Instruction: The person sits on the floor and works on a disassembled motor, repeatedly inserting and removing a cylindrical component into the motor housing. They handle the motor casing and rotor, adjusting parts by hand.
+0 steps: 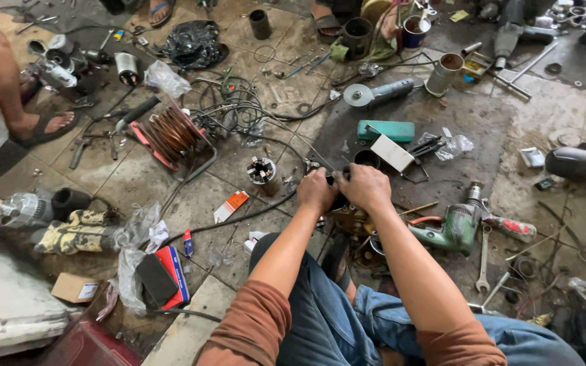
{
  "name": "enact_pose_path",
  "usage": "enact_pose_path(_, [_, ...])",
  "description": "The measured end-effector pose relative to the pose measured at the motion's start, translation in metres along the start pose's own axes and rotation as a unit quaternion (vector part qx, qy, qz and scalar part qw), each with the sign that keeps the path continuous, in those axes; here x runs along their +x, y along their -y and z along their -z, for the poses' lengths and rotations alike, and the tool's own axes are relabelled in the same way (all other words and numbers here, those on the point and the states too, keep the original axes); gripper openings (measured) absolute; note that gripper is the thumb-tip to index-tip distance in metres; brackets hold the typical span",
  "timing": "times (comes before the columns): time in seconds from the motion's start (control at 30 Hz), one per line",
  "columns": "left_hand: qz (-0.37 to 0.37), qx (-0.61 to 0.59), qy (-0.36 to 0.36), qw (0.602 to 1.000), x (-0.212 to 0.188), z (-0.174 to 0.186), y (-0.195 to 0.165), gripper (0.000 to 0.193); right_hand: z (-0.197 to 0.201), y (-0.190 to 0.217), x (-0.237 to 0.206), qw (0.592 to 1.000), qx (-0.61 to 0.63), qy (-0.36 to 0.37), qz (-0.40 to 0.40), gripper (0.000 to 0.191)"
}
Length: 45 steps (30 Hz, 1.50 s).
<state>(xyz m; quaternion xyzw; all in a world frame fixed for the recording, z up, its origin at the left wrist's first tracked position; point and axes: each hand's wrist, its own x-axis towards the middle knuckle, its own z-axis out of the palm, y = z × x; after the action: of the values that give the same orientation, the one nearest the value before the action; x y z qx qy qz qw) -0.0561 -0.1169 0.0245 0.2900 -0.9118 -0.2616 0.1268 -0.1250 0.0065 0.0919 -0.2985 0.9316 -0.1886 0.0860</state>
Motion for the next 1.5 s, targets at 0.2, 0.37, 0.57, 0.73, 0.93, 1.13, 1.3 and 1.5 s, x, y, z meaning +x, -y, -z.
enact_pose_path(0.2, [-0.001,-0.004,-0.011,1.0,0.001,0.001,0.001,0.036,0.002,0.004,0.001,1.0,-0.007,0.006,-0.013,0.054])
enact_pose_path(0.37, [-0.012,-0.009,-0.016,1.0,0.0,0.005,0.001,0.036,0.006,0.008,0.002,0.999,0.007,0.022,-0.027,0.053])
enact_pose_path(0.57, [-0.001,-0.009,-0.019,1.0,0.0,0.005,0.0,0.04,0.004,0.006,0.004,0.999,0.006,0.033,-0.031,0.052])
enact_pose_path(0.73, [-0.005,-0.013,-0.037,0.999,0.002,0.007,-0.001,0.046,0.014,0.011,0.007,0.999,-0.006,0.001,0.032,0.054])
enact_pose_path(0.93, [0.017,-0.014,-0.011,1.0,-0.001,0.008,-0.003,0.057,0.059,0.017,0.016,0.991,-0.026,-0.071,0.108,0.055])
enact_pose_path(1.13, [0.005,0.004,-0.007,1.0,0.002,0.006,-0.001,0.056,0.03,0.028,0.007,0.993,-0.092,-0.029,0.067,0.063])
enact_pose_path(1.3, [0.034,-0.035,-0.005,0.999,-0.002,0.006,0.0,0.05,-0.001,0.019,0.013,0.995,-0.089,0.016,0.044,0.064])
enact_pose_path(1.5, [0.02,-0.031,-0.004,0.999,-0.002,0.011,-0.001,0.051,0.01,0.022,0.012,0.995,-0.071,0.064,0.011,0.067])
